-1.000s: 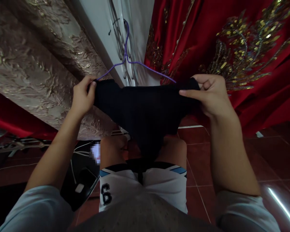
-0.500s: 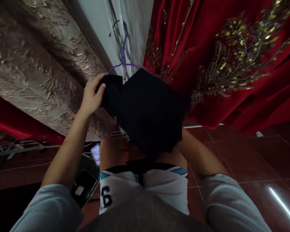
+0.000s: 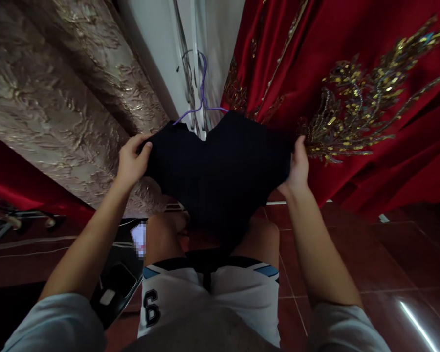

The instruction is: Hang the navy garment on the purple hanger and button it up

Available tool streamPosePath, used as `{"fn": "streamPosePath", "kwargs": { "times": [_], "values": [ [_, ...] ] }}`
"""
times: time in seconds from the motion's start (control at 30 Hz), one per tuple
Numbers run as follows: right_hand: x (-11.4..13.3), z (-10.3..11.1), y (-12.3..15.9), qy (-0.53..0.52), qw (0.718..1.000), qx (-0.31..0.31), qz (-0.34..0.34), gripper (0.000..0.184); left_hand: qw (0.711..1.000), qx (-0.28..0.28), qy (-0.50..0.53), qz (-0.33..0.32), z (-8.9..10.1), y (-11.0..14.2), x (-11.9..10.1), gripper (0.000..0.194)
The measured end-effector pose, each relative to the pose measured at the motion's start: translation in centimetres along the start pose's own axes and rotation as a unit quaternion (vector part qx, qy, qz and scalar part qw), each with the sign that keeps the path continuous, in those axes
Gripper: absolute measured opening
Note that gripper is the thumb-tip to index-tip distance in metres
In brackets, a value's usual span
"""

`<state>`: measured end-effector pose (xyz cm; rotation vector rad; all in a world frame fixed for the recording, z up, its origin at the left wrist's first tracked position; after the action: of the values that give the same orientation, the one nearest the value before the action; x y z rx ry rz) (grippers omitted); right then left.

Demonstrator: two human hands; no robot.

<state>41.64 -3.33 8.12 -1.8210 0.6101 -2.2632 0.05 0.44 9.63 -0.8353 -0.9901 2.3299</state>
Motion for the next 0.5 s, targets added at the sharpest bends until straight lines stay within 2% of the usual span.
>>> {"fn": "streamPosePath", "kwargs": {
  "times": [0.07,0.13,0.3,0.4,0.5],
  "values": [
    [-0.3,0.3,-0.1,-0.054,0.997,-0.027,-0.048,0.057,1.000,-0.025,-0.003,0.002,-0.1,0.2,-0.1,0.030],
    [0.2,0.3,0.0,-0.096,0.989,-0.074,-0.082,0.042,0.999,-0.036,-0.010,-0.008,-0.2,0.2,-0.8,0.032],
    [2.9,-1.0,0.0,-0.200,0.959,-0.195,-0.044,0.035,0.996,-0.067,-0.037,-0.046,0.6,0.0,-3.9,0.045],
    [4.1,-1.7,0.8,-0.170,0.956,-0.239,-0.015,0.031,0.994,-0.086,-0.041,-0.050,1.6,0.2,-5.7,0.048],
    [5.5,-2.4,3.6,-0.084,0.952,-0.292,0.025,0.041,0.997,-0.064,0.035,-0.033,2.3,0.4,-7.7,0.043]
  ]
}}
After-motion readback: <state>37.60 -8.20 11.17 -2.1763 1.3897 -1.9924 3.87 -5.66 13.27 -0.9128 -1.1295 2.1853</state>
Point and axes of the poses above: each hand's wrist, its own y-axis away from the middle knuckle, its own z-axis out of the back of the hand, x = y × z, the point moved 2 cm from there along -y, towards the middle knuckle, and after that the axes turned 6 degrees about -z, right-handed, at the moved point
